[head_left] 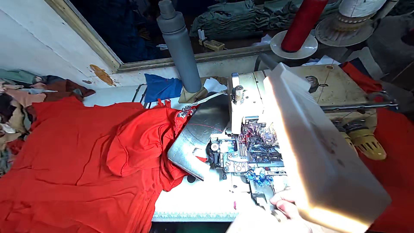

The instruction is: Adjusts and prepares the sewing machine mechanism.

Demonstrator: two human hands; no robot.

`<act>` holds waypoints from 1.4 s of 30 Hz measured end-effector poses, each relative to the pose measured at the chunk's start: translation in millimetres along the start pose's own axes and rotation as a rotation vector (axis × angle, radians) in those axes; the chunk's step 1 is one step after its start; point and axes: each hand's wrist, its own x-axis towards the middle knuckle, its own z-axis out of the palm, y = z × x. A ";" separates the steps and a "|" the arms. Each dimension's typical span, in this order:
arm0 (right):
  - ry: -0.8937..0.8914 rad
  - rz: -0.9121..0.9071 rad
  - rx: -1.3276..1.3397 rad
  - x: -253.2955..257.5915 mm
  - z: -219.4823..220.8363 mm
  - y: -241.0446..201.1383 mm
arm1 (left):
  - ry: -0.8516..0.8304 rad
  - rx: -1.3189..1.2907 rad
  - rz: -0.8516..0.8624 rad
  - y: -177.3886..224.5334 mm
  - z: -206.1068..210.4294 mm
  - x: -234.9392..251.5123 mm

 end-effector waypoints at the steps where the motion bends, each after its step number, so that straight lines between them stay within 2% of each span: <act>1: -0.034 -0.076 -0.117 -1.4 -6.2 -1.6 | 0.024 -0.047 -0.061 -4.8 -6.2 -0.8; 3: -0.080 -0.156 -0.184 -4.8 -15.7 -6.8 | 0.004 0.005 -0.080 -19.8 -15.7 9.4; 6: -0.154 -0.155 -0.162 -7.4 -36.2 -8.0 | 0.006 0.197 -0.001 -38.7 -15.7 8.1; 10: -0.196 -0.114 -0.320 -0.1 -59.4 -1.8 | -0.011 0.394 0.024 -26.7 -20.6 3.7; 13: -0.238 -0.277 -0.192 17.0 -49.9 -9.8 | -0.040 0.309 0.099 -7.5 -21.3 11.6; 16: -0.200 -0.359 -0.050 27.8 -17.0 -15.5 | -0.027 0.221 0.057 -1.5 -20.5 20.7; 19: -0.114 -0.395 -0.120 31.3 1.2 -12.8 | 0.197 0.202 -0.078 -11.9 -24.5 19.4; 21: -0.037 -0.420 -0.200 32.9 7.7 -7.0 | 0.266 0.117 -0.234 -17.6 -33.0 16.5; 27: 0.144 -0.532 -0.313 37.2 22.0 6.8 | 0.365 -0.084 -0.260 -43.2 -37.0 14.2; 31: 0.207 -0.546 -0.298 37.5 24.5 6.1 | 0.336 -0.080 -0.306 -41.0 -44.9 16.8; 38: 0.213 -0.495 -0.231 38.6 27.8 8.0 | 0.326 0.069 -0.268 -44.6 -37.9 14.4; 42: 0.233 -0.375 -0.096 39.0 29.5 4.2 | 0.411 -0.065 -0.236 -48.0 -43.2 13.7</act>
